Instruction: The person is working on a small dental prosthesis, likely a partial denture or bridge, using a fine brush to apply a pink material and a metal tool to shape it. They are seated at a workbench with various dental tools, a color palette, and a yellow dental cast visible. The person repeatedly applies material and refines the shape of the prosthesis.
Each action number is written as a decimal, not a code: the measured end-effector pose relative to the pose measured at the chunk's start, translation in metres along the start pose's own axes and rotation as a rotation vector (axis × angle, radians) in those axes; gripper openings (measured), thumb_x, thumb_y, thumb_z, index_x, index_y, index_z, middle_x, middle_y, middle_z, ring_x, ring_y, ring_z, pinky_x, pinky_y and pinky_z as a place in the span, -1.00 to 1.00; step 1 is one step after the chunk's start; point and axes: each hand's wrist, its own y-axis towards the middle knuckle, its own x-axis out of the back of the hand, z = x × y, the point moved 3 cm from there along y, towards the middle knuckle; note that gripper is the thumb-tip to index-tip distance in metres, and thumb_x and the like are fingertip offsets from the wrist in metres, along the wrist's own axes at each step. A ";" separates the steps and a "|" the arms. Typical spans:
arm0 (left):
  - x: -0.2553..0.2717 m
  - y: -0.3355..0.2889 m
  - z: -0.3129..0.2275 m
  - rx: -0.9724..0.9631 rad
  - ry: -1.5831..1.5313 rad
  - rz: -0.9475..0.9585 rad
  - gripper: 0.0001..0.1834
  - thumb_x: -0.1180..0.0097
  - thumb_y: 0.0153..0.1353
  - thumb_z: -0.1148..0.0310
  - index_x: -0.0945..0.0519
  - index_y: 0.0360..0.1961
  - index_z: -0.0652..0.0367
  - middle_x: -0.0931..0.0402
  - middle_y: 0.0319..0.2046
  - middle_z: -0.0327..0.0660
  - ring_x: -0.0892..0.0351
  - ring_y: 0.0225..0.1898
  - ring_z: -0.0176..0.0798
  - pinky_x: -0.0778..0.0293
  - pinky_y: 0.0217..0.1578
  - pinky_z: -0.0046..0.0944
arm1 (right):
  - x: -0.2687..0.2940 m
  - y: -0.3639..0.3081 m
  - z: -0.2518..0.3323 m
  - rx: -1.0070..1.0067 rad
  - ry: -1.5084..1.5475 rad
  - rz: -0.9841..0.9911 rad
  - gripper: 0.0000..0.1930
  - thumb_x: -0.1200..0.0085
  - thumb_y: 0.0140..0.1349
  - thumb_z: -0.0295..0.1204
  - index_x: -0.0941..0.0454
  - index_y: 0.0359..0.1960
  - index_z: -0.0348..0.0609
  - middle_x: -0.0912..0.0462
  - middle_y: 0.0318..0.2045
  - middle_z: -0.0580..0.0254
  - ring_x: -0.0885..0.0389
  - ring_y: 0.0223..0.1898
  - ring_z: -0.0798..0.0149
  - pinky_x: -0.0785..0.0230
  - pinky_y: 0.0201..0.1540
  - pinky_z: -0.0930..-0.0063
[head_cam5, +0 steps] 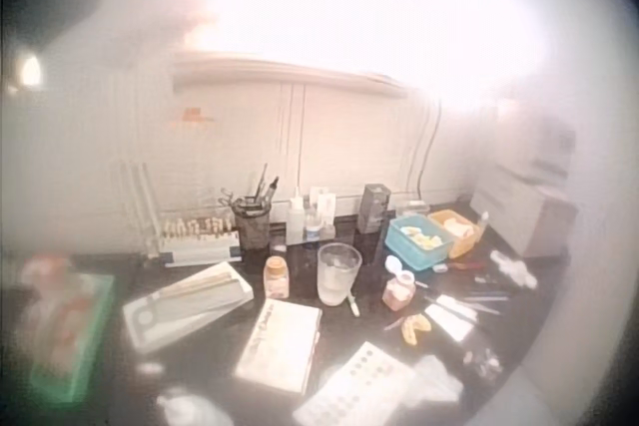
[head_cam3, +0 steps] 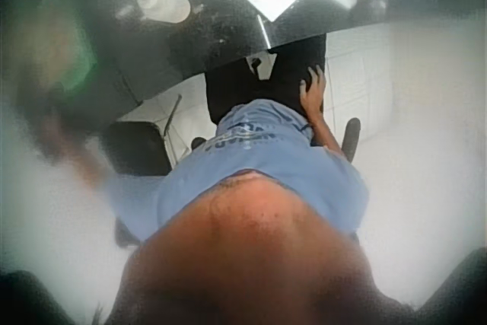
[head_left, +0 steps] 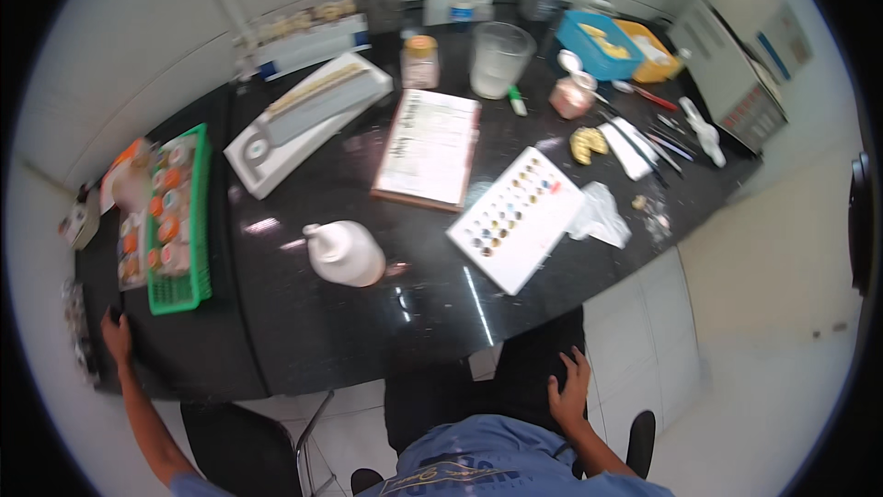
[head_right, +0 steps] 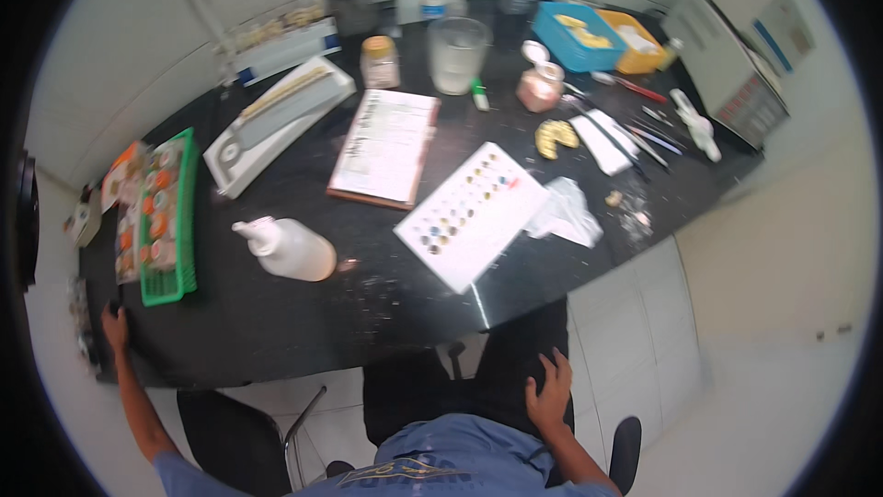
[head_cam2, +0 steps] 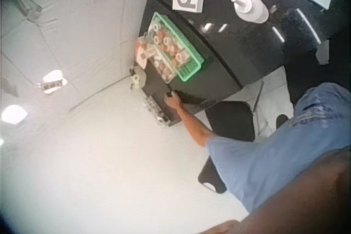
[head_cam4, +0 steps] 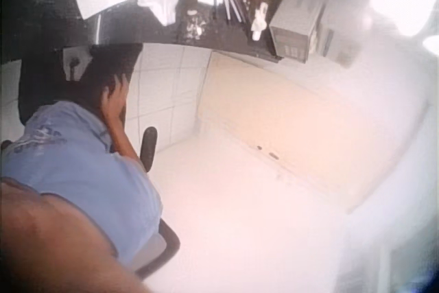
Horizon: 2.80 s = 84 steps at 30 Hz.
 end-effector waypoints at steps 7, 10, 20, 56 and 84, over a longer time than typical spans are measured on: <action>0.028 -0.006 -0.079 0.082 -0.035 -0.059 -0.23 -0.15 0.04 0.15 -0.26 0.32 0.06 -0.43 0.10 0.14 -0.41 0.15 0.17 -0.31 0.16 -0.03 | -0.014 -0.006 -0.009 0.028 0.003 0.011 -0.52 0.04 0.19 -0.31 -0.36 0.12 -0.33 -0.20 0.24 -0.22 -0.15 0.27 -0.21 0.02 0.31 -0.02; 0.033 -0.016 -0.073 0.253 -0.034 -0.032 -0.12 -0.13 -0.02 0.09 -0.11 0.39 -0.23 -0.45 0.11 0.02 -0.38 0.15 0.16 -0.26 0.16 0.10 | -0.018 -0.001 -0.007 0.049 -0.015 0.031 -0.51 0.05 0.18 -0.37 -0.34 0.14 -0.34 -0.20 0.25 -0.22 -0.15 0.27 -0.21 0.04 0.32 0.02; 0.034 -0.011 -0.087 0.231 -0.090 -0.004 -0.05 -0.13 -0.07 0.07 -0.07 0.41 -0.17 -0.45 0.11 0.03 -0.37 0.13 0.22 -0.25 0.17 0.07 | -0.011 0.007 0.015 0.130 -0.024 0.038 -0.49 0.04 0.28 -0.20 -0.36 0.16 -0.29 -0.27 0.21 -0.28 -0.19 0.25 -0.25 0.02 0.31 -0.05; 0.045 -0.021 -0.108 0.241 -0.174 -0.103 0.02 -0.16 -0.09 0.19 0.05 0.43 0.03 -0.43 0.08 0.11 -0.37 0.09 0.22 -0.26 0.16 0.04 | -0.007 0.006 0.035 0.173 -0.067 -0.004 -0.52 0.03 0.27 -0.25 -0.36 0.13 -0.33 -0.34 0.16 -0.28 -0.27 0.19 -0.26 -0.08 0.27 -0.06; 0.061 -0.013 -0.096 0.009 0.075 -0.014 0.03 -0.31 -0.18 0.22 -0.11 0.35 0.21 -0.35 0.09 0.11 -0.36 0.11 0.12 -0.34 0.11 -0.08 | -0.007 0.006 0.031 0.164 -0.051 -0.028 -0.52 0.06 0.30 -0.17 -0.39 0.11 -0.30 -0.36 0.14 -0.26 -0.29 0.17 -0.26 -0.10 0.25 -0.07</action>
